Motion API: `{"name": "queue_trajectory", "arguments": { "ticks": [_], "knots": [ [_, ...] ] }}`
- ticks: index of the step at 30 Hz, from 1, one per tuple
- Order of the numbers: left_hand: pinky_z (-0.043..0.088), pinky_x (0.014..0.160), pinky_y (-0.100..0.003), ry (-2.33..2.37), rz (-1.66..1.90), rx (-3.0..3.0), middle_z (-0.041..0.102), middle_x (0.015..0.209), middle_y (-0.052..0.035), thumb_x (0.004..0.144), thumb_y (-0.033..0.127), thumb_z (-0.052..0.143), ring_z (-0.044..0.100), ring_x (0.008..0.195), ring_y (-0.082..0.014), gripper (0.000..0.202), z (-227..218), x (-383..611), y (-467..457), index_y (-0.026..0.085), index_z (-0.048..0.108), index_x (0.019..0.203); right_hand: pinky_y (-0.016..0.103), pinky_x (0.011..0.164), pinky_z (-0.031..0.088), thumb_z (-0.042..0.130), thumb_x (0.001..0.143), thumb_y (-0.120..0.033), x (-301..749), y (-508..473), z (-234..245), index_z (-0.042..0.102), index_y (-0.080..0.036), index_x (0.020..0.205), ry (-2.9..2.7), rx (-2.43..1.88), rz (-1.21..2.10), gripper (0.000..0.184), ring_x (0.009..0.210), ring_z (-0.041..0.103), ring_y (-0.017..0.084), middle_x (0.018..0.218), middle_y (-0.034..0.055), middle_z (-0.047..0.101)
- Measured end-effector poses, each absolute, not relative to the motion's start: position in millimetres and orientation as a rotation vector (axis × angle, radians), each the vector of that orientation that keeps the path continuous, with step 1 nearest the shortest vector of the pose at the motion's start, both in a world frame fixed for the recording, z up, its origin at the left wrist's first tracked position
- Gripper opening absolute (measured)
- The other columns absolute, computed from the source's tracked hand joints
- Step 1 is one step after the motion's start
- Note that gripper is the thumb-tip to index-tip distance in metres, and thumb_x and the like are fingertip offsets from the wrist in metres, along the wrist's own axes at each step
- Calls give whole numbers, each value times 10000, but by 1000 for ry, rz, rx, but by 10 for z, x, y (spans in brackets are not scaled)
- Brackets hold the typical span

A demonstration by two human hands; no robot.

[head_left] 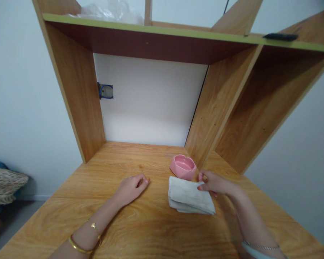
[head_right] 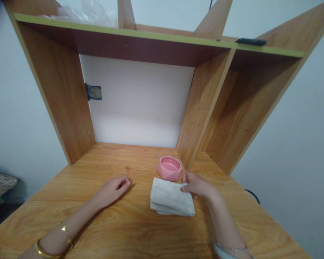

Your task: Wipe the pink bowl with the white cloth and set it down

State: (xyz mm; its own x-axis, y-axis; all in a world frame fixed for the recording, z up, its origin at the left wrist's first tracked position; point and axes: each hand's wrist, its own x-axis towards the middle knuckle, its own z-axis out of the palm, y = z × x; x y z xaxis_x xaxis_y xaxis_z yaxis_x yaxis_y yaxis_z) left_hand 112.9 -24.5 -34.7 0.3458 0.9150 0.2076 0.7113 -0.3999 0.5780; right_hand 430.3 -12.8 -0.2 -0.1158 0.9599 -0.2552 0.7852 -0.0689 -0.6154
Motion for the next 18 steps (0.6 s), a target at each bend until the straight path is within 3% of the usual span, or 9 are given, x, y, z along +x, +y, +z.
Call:
{"name": "queue_trajectory", "arguments": {
  "ticks": [5,8,10,14,18],
  "knots": [
    [280,524,-224,1470,722,2226,581,593,-9,834,462,350,524,559,-149,372,-382,1143,-230,191,555,684,258,499,365,599,603,-259,4312,-92,19,492,-193,692,-1982,-2161,346,153,628,572,196,654,37,592],
    [282,527,-230,1478,724,2229,581,590,-11,837,450,349,528,563,-156,365,-391,1156,-230,193,561,689,324,559,391,489,722,-352,4043,-142,104,532,-196,828,-1927,-2254,56,193,731,598,268,779,101,628],
    [288,530,-236,1482,717,2229,585,596,-14,840,438,350,529,568,-161,354,-397,1162,-232,194,563,697,366,608,414,424,772,-315,3748,-195,134,519,-184,960,-1942,-2145,-66,248,797,595,288,933,139,612],
    [349,596,-254,1452,787,2229,606,687,-36,837,380,371,540,648,-172,302,-400,1156,-226,188,570,716,352,863,382,426,784,-285,3133,-306,-2,534,-156,1030,-2271,-1606,94,298,1040,499,250,1074,135,567],
    [359,835,-297,1306,1001,2284,599,938,-54,790,280,455,505,932,-192,171,-409,1137,-199,200,592,854,364,1013,257,451,774,-347,2845,-366,-282,349,-102,1276,-2387,-1457,367,568,1233,300,231,1330,139,359]
  ]
}}
